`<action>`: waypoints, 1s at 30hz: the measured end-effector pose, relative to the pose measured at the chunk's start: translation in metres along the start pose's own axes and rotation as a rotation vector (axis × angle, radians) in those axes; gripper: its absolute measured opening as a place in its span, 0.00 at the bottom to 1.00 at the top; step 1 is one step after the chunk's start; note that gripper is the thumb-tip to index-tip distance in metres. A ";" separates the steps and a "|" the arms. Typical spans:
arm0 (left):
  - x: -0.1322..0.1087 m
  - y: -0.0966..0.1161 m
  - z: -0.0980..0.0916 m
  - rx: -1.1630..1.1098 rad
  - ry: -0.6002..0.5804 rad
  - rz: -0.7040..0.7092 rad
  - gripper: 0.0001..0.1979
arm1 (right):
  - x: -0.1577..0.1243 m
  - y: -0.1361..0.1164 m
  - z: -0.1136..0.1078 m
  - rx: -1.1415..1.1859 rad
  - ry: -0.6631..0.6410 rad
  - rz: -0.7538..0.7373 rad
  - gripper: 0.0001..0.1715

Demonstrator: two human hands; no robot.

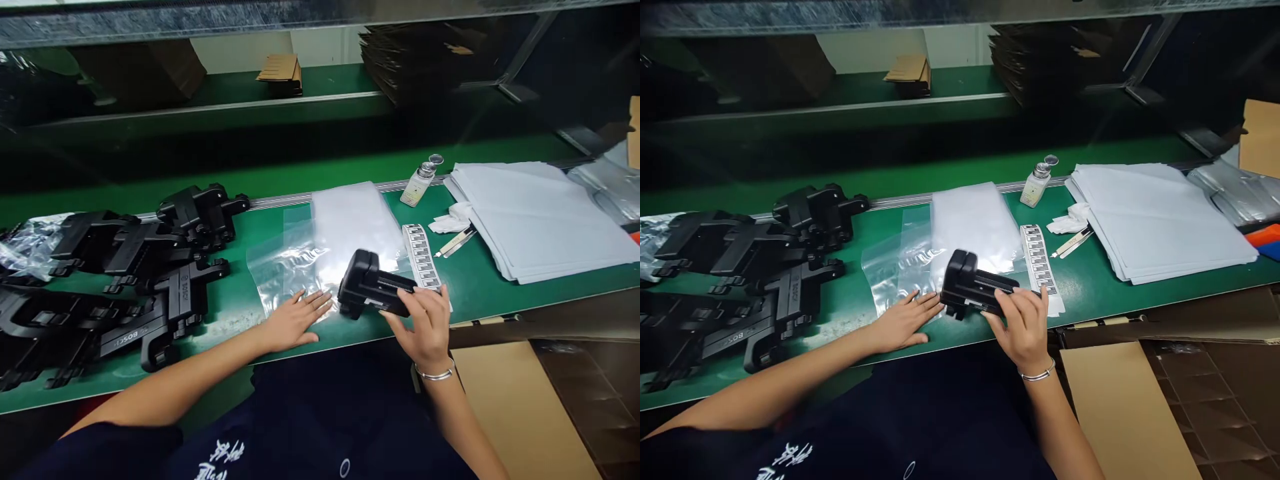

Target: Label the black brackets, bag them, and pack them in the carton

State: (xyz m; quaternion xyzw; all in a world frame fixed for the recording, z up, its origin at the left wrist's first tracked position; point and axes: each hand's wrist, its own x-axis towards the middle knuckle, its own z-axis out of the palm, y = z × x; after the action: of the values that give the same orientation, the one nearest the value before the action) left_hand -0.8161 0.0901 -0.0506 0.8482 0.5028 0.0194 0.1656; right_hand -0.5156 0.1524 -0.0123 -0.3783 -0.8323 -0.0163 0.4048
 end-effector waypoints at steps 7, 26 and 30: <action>0.020 0.008 0.013 -0.030 -0.035 -0.053 0.34 | 0.022 -0.016 -0.014 0.248 -0.159 0.514 0.22; 0.012 0.018 0.024 -0.179 0.114 0.002 0.26 | 0.028 -0.011 -0.003 0.817 -0.241 0.965 0.27; 0.007 0.003 0.019 -0.204 0.235 -0.072 0.15 | 0.017 -0.007 -0.002 0.856 -0.271 0.896 0.26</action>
State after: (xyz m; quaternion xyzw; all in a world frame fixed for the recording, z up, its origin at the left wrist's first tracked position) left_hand -0.8066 0.0895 -0.0687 0.8004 0.5441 0.1636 0.1913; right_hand -0.5257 0.1572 0.0024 -0.4936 -0.5698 0.5370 0.3787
